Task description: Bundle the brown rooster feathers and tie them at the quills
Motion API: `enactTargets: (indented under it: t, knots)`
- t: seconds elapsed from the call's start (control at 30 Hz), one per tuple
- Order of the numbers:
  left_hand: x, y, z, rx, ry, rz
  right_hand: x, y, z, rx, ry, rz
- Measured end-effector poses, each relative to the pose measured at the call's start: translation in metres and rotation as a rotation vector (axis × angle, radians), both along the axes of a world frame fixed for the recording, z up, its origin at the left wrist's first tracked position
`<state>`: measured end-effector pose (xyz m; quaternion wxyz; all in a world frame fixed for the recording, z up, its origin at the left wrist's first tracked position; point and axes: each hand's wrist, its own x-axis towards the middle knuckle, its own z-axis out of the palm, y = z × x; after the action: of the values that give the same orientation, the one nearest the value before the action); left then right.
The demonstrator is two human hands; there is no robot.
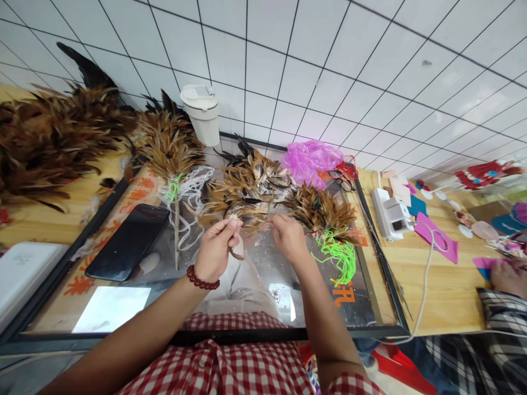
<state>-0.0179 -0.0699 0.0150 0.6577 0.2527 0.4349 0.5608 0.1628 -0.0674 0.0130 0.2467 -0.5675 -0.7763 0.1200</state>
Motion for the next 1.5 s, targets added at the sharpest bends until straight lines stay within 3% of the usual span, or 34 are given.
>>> enactTargets:
  t: [0.13, 0.27, 0.37, 0.5, 0.63, 0.83, 0.93, 1.0, 1.07, 1.27, 1.4, 1.5]
  knots:
    - [0.001, -0.002, -0.003, 0.067, 0.17, -0.024, -0.002, -0.008, 0.016, 0.081, -0.133, 0.205]
    - [0.001, -0.006, -0.003, 0.18, 0.374, -0.254, -0.015, -0.013, 0.019, 0.133, -0.064, 0.161]
    - [0.001, -0.008, -0.002, 0.218, 0.418, -0.274, -0.018, -0.011, 0.014, 0.056, 0.283, 0.044]
    - [0.0, -0.009, 0.002, 0.263, 0.404, -0.21, -0.015, -0.005, 0.005, -0.239, 0.866, -0.055]
    - [0.002, -0.011, 0.004, 0.265, 0.416, -0.207, -0.021, -0.003, -0.003, -0.419, 1.105, -0.135]
    - [0.005, -0.012, -0.004, 0.201, 0.323, -0.241, -0.016, -0.006, -0.002, -0.168, 0.952, -0.181]
    - [0.006, -0.009, -0.009, 0.072, 0.178, -0.148, -0.005, -0.008, 0.009, -0.167, 0.861, 0.01]
    - [0.007, -0.007, -0.01, -0.005, 0.095, -0.15, -0.003, -0.009, 0.016, -0.219, 0.802, 0.163]
    - [0.007, -0.008, -0.008, -0.048, 0.054, -0.194, -0.005, -0.01, 0.019, -0.237, 0.747, 0.218]
    - [0.006, -0.013, 0.0, -0.014, 0.104, -0.376, -0.019, -0.01, 0.011, -0.18, 0.751, 0.085]
    - [0.004, -0.012, -0.001, 0.081, 0.175, -0.401, -0.018, -0.008, 0.003, -0.23, 0.838, 0.06]
    - [0.004, -0.01, -0.002, 0.06, 0.133, -0.392, -0.015, -0.006, -0.003, -0.321, 0.986, -0.017]
